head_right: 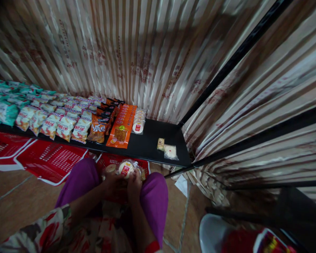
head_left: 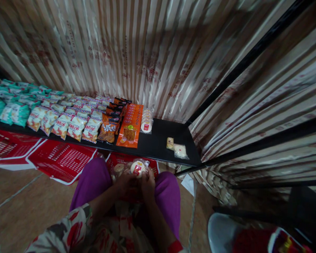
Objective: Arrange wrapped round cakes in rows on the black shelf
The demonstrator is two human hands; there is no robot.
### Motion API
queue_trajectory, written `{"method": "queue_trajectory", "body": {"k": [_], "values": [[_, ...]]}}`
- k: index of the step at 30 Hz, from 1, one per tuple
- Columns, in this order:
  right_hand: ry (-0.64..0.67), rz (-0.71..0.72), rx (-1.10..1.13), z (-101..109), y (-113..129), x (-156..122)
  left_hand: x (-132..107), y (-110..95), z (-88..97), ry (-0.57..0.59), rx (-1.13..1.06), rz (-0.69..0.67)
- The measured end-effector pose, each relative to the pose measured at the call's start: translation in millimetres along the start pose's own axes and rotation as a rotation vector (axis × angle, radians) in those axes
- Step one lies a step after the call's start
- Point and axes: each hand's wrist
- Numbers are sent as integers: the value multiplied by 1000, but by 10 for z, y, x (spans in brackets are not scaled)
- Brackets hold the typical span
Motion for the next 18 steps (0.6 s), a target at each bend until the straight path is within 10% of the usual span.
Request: {"method": "queue_trajectory", "body": {"k": [12, 18], "values": [[-9, -37, 23, 48, 99, 77, 153, -59, -1, -306, 305, -318], [-26, -33, 62, 52, 167, 160, 124, -112, -104, -283, 445, -464]]}}
Point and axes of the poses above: each hand's wrist, its own x-axis towards the middle knuckle, its own z-axis out of the back of the hand, y = z × x, and after that the axes turned 3 degrees about -x, right-handed
